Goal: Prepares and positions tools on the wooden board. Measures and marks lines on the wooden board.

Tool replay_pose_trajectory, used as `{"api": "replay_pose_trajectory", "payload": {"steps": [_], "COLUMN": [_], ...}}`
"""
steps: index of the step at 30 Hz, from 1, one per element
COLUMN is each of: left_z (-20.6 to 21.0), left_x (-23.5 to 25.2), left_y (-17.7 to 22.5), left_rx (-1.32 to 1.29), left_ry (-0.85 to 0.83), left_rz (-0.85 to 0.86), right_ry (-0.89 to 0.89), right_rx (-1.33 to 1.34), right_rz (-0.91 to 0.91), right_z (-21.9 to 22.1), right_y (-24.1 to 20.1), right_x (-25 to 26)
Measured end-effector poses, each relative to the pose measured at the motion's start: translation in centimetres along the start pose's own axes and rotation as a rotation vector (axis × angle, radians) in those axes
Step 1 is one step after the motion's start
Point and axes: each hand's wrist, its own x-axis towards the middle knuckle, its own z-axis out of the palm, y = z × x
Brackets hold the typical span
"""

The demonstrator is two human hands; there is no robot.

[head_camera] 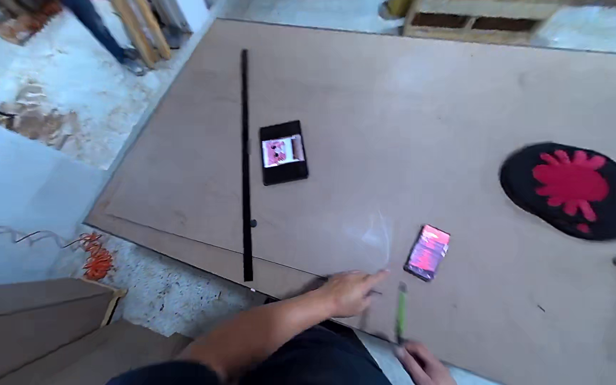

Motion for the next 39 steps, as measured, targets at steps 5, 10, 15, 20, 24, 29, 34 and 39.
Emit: {"api": "replay_pose_trajectory", "payload": {"steps": [5,10,15,20,24,29,34,39], "left_z": [0.2,-0.9,-2.9,-5.4,-6.0,-6.2,-7.4,-6.8], "left_x": [-10.3,-16.9,-23.2,-27.2,-28.6,-31.3,-34.5,-39.0], "left_y": [-2.1,-6.1,-10.3,-13.8,-16.4,-18.6,-19.3,-20.8], "left_rx": [0.058,0.055,-0.060,-0.251,-0.152,-0.157,-0.399,-0.365], "left_ry": [0.103,0.241,0.329,0.315,0.339,0.481,0.450,0.644], "left_rz": [-0.003,-0.296,-0.319,-0.302,-0.210,-0.115,-0.267,-0.347], "right_ry": [-0.328,-0.477,-0.465,-0.448,-0.546,-0.576,-0.481,-0.616], "right_rx": [-0.191,-0.084,0.072,-0.034,-0.119,-0.009,0.149,0.220], "right_rz": [-0.239,-0.273,-0.038,0.010,0.113,0.042,0.062,0.193], "right_z": [6.2,12.7,15.9,16.7,17.4,19.9,23.0,27.2], "right_y": [-6.6,-11.4,-11.2,-11.5,-13.5,-15.2,-17.1,-19.7], "right_x": [5.7,6.0,3.8,2.3,1.4,1.8,3.9,9.2]}}
